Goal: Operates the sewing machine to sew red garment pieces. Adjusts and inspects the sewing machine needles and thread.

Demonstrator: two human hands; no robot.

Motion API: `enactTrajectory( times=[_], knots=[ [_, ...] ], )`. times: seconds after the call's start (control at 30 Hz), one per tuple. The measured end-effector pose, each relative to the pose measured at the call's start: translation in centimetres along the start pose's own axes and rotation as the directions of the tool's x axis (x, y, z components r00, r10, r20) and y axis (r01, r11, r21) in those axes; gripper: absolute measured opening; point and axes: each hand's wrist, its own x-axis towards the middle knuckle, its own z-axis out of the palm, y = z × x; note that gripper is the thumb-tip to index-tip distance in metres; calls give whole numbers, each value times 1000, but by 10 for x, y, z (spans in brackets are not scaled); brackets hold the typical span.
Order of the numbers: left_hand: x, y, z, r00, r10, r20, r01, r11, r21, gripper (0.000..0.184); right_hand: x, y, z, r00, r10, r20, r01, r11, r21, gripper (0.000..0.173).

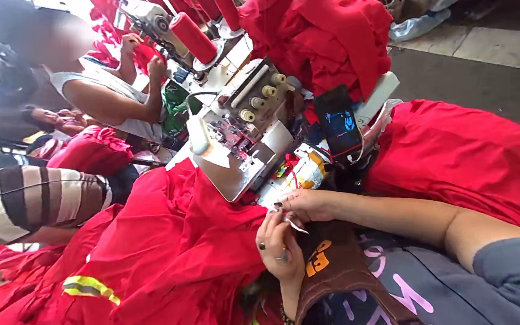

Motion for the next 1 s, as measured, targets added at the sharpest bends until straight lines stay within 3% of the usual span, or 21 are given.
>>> enactTrajectory(
  times=[0.1,0.17,0.27,0.33,0.4,0.47,0.53,0.63,0.8,1.0],
  knots=[
    [-6,-3,6,990,108,95,-114,992,62,10,-3,6,-13,1000,14,-6,-13,990,137,17],
    [-6,-7,4,986,114,122,-121,991,57,9,-5,3,-18,998,-33,-50,39,991,132,11],
    [8,-19,-14,996,24,80,-34,993,115,13,-7,-19,-18,948,-167,-271,148,985,-90,15],
    [16,-43,-30,997,-81,-22,83,985,154,20,-6,-34,-22,851,-372,-370,240,903,-356,13],
    [17,-73,-40,948,-267,-174,294,944,152,25,-4,-52,-30,707,-601,-372,295,729,-618,12],
    [11,-100,-48,842,-466,-272,514,847,139,26,-6,-80,-29,575,-739,-351,220,553,-804,15],
    [5,-117,-54,765,-574,-291,621,778,97,25,-3,-104,-31,431,-845,-316,94,391,-916,17],
    [3,-121,-54,760,-584,-285,620,783,50,23,15,-125,-42,285,-908,-306,-111,285,-952,22],
    [-1,-123,-53,767,-570,-295,603,797,31,23,50,-129,-55,277,-843,-461,-328,368,-870,28],
    [-4,-122,-52,772,-565,-291,604,794,61,23,63,-120,-59,279,-804,-526,-349,426,-835,28]
  ],
)
